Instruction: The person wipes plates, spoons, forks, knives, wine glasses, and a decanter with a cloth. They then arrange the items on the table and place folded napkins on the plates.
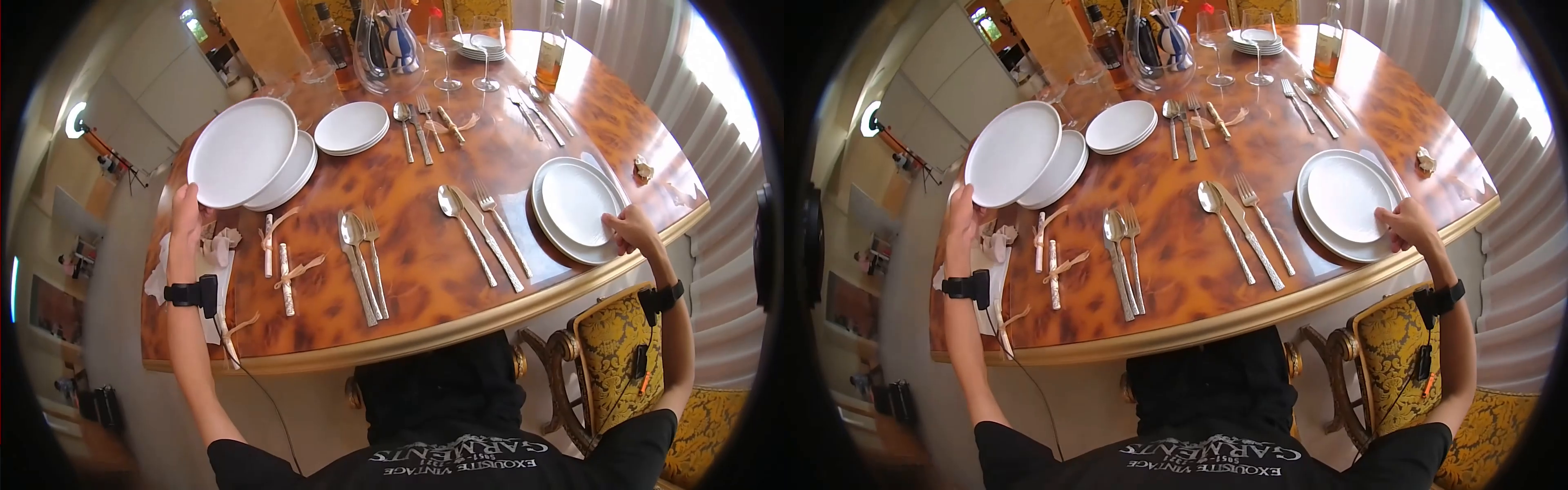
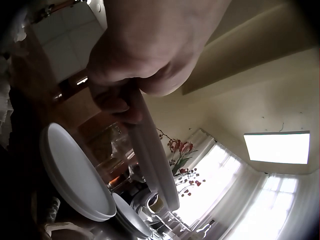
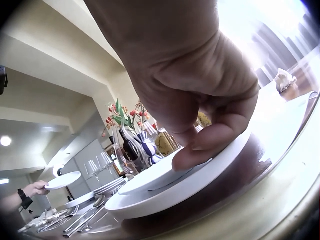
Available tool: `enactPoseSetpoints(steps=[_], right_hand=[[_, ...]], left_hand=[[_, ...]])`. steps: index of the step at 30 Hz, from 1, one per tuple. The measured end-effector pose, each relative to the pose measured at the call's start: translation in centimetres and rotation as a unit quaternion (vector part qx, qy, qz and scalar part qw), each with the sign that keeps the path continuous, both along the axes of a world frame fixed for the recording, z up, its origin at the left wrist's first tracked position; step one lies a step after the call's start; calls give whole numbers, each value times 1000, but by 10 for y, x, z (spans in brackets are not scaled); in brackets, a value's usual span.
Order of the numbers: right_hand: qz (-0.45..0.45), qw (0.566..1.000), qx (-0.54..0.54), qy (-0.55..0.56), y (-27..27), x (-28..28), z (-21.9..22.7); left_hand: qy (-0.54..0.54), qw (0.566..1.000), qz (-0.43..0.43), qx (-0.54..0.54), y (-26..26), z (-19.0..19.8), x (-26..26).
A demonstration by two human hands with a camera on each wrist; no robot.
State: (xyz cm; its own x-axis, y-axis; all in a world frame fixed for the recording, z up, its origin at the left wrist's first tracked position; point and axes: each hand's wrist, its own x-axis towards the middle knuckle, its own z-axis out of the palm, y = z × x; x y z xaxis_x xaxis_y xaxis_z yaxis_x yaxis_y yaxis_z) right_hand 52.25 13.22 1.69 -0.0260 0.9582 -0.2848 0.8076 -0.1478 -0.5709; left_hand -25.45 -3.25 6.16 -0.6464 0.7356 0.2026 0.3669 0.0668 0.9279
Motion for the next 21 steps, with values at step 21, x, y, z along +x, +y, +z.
enactPoseSetpoints(steps=[21], right_hand=[[169,842,-72,507,-74,-205,33]], left_hand=[[-151,957,-246,13,8,-19,284]])
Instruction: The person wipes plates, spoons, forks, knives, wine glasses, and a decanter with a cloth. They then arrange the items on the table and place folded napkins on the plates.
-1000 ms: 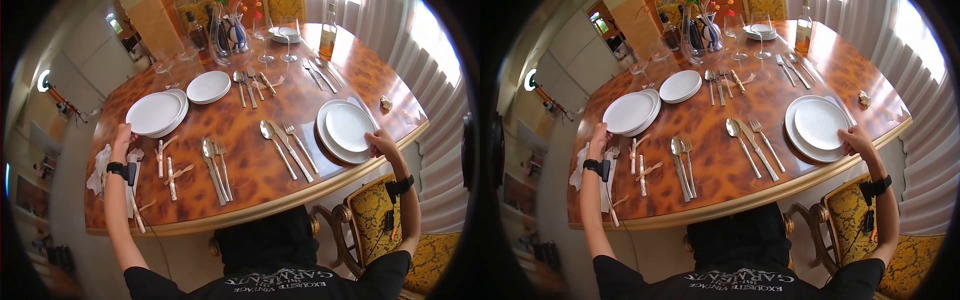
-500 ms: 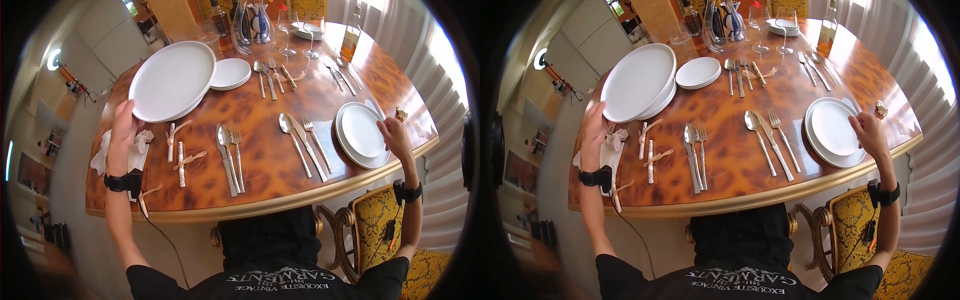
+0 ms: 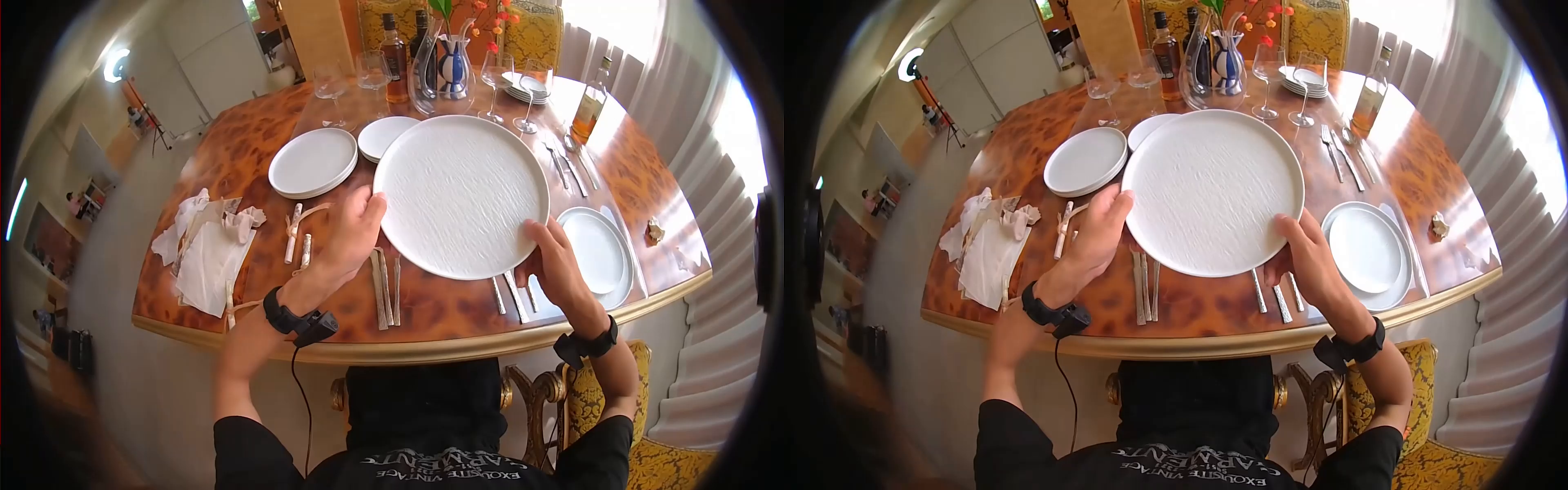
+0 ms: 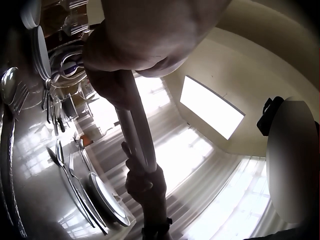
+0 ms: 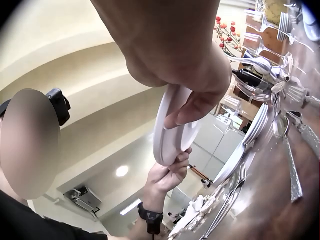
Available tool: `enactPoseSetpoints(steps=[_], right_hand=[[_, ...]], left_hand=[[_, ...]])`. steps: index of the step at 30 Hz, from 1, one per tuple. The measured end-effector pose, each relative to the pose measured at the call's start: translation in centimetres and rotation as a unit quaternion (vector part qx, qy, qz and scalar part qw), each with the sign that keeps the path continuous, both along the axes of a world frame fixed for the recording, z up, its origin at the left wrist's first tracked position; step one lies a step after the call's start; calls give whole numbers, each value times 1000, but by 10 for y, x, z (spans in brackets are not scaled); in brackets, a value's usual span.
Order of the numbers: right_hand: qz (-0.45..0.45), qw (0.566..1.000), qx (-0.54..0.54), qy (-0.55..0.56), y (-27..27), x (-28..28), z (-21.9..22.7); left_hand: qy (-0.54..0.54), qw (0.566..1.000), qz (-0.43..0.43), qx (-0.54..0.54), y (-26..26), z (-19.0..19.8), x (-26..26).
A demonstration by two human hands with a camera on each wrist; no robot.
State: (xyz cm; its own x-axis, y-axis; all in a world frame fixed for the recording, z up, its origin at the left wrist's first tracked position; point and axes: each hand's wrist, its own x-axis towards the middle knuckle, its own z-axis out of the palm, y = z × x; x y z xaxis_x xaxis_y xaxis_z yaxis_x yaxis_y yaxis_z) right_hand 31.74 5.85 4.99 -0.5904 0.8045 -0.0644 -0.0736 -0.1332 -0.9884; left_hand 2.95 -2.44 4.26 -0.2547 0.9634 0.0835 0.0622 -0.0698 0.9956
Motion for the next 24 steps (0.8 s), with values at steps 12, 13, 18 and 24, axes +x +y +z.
enactPoseSetpoints(steps=[12,13,18,24], right_hand=[[-136,989,-45,46,5,42,-16],[-128,989,-47,50,8,45,-19],[-125,991,-9,56,6,47,-14],[-175,979,109,-4,19,64,-20]], left_hand=[[546,829,-115,-37,-51,-40,-28],[594,793,-136,-4,-53,-49,-30],[588,789,-172,-47,-55,-42,-20],[568,801,-184,-50,-49,-41,-23]])
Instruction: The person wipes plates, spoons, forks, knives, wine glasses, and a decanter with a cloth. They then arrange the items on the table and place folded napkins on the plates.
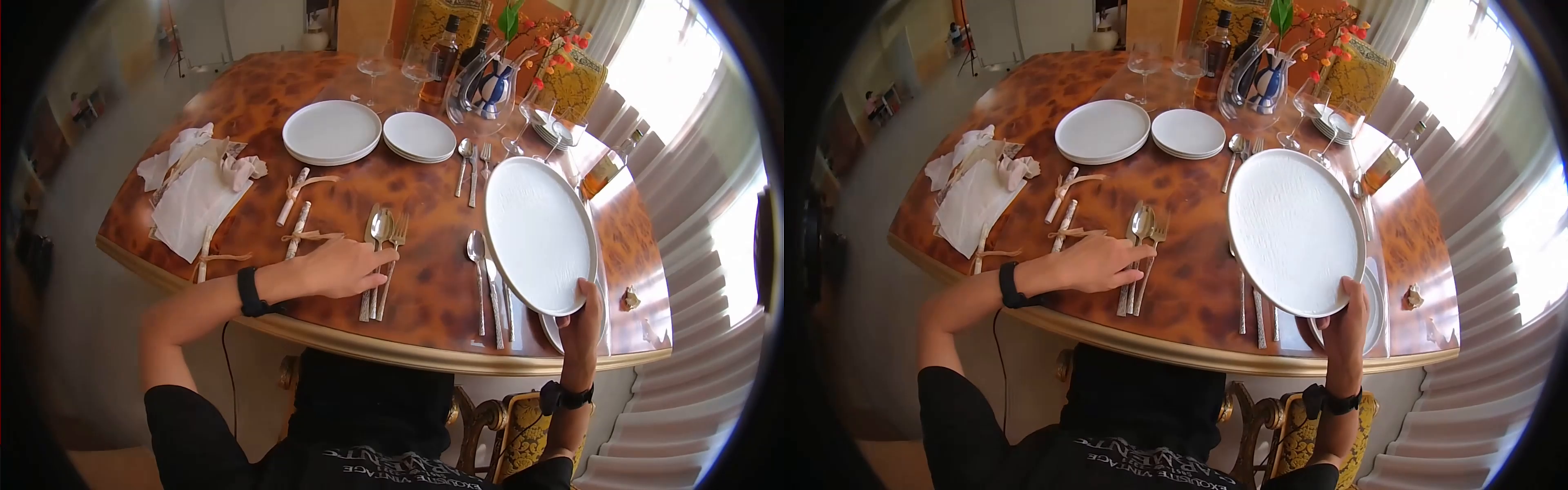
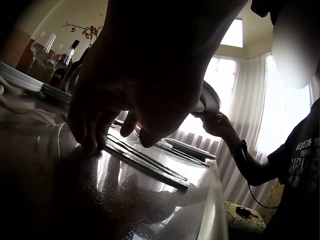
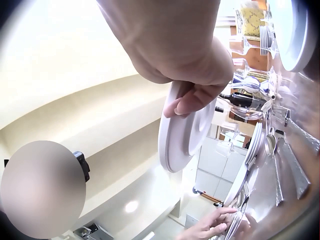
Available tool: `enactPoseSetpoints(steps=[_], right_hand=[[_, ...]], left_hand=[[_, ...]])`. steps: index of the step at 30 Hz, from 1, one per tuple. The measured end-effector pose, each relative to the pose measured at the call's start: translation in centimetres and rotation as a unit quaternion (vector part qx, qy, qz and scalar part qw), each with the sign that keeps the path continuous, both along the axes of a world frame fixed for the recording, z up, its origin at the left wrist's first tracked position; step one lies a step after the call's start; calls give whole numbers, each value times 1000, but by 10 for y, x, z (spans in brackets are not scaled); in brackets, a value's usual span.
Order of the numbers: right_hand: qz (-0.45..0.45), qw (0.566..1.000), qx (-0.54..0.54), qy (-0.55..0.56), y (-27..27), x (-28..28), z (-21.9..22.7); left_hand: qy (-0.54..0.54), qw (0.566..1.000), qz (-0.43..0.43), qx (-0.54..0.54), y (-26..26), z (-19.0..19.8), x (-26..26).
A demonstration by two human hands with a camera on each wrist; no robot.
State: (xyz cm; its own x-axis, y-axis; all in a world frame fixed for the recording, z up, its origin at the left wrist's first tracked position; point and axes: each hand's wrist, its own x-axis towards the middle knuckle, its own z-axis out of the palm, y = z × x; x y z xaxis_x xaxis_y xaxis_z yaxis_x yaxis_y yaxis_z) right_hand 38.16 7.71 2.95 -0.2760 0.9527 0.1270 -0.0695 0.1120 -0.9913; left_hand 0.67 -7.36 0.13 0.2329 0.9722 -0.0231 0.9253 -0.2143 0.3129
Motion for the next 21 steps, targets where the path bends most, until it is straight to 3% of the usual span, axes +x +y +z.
enactPoseSetpoints(steps=[1,3,5,7,9,10,11,13,15,18,21], right_hand=[[1,1000,2,-8,2,5,1],[-54,990,-75,110,-3,2,12],[-78,989,-44,118,-5,-1,16],[-56,981,-87,161,-2,6,24],[-134,984,-17,113,6,7,15],[-92,982,-67,149,4,6,16],[-52,975,-115,184,2,4,19],[-37,979,-117,165,5,-1,11],[-51,976,-147,149,-7,-28,21],[62,967,-176,176,-1,-43,7],[70,979,-165,98,-8,-70,13]], left_hand=[[-11,1000,0,-1,1,-1,-1],[-32,999,1,17,6,4,-2],[-59,996,61,-37,12,16,-2],[-105,990,95,12,23,12,-6],[-326,932,107,117,41,-3,-19],[-388,901,98,169,47,-8,-21],[-395,899,86,170,50,-7,-25],[-507,850,131,49,53,-1,-37],[-551,826,117,26,56,-5,-46],[-612,782,120,-18,53,1,-46],[-665,737,111,-48,45,10,-43]])
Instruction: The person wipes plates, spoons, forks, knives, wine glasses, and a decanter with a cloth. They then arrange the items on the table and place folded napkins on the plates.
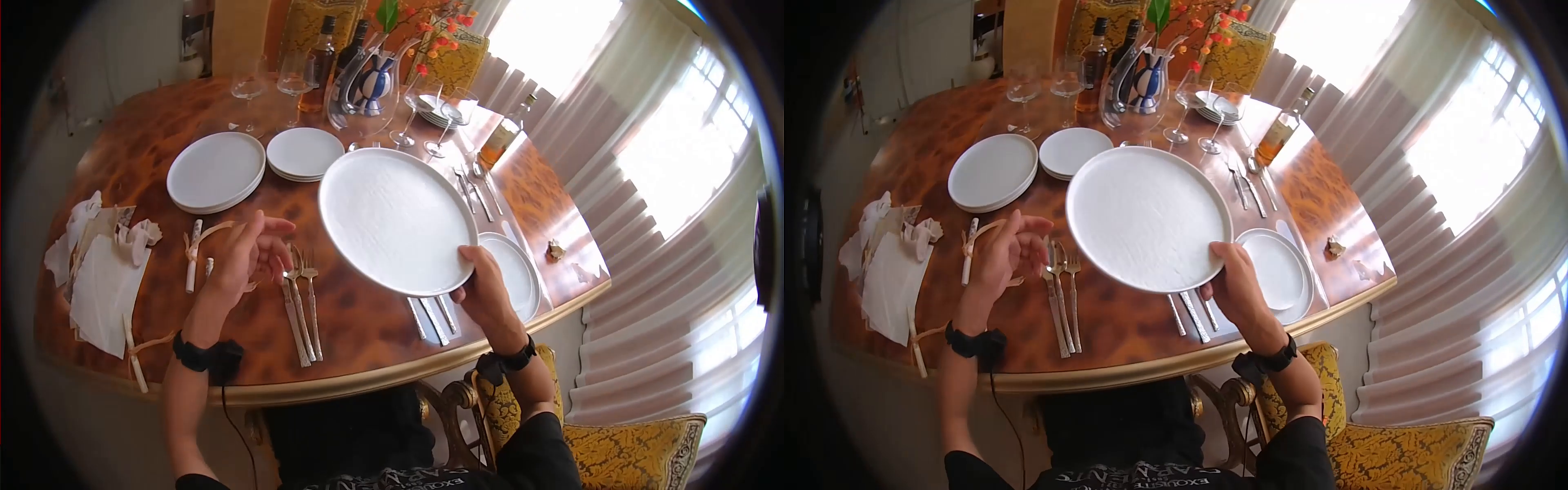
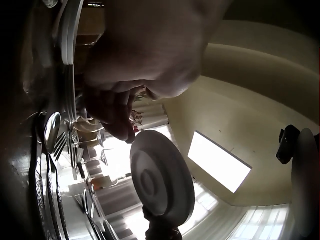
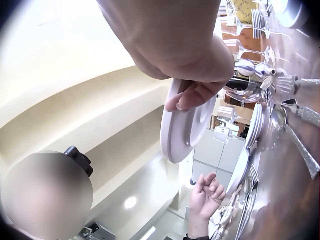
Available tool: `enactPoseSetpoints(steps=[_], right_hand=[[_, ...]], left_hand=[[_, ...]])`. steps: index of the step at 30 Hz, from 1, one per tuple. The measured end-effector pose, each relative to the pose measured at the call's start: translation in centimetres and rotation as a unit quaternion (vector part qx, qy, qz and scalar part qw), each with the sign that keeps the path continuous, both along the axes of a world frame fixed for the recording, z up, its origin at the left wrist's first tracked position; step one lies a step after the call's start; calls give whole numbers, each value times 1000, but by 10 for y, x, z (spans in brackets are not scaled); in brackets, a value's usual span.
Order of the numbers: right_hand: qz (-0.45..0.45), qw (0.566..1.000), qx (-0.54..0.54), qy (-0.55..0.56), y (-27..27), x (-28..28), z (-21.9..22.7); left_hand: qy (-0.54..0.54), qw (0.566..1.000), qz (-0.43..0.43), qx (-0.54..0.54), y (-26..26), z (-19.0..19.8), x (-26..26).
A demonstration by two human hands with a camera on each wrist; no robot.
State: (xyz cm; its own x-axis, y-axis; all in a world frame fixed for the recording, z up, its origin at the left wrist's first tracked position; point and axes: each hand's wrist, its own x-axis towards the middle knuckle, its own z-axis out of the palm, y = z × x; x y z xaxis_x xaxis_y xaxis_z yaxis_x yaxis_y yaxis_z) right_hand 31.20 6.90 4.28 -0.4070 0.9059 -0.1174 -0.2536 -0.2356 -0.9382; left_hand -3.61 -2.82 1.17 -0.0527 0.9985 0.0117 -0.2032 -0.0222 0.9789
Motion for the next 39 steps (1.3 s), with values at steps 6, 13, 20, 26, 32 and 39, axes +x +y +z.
enactPoseSetpoints(steps=[6,13,20,26,32,39], right_hand=[[65,997,-8,-28,-11,-49,4],[116,987,34,-102,-15,-67,3],[208,967,49,-141,7,-56,17],[201,938,132,-250,8,-24,7],[221,931,117,-266,-3,-19,-13],[235,949,70,-201,-18,-55,2]], left_hand=[[-64,996,-43,40,-18,-4,-4],[-49,993,102,-23,-25,-4,0],[-122,976,177,-36,-24,-6,-5],[-148,956,250,36,-17,-14,-15],[-145,955,255,45,-14,-14,-7],[-118,964,231,62,-18,-10,2]])
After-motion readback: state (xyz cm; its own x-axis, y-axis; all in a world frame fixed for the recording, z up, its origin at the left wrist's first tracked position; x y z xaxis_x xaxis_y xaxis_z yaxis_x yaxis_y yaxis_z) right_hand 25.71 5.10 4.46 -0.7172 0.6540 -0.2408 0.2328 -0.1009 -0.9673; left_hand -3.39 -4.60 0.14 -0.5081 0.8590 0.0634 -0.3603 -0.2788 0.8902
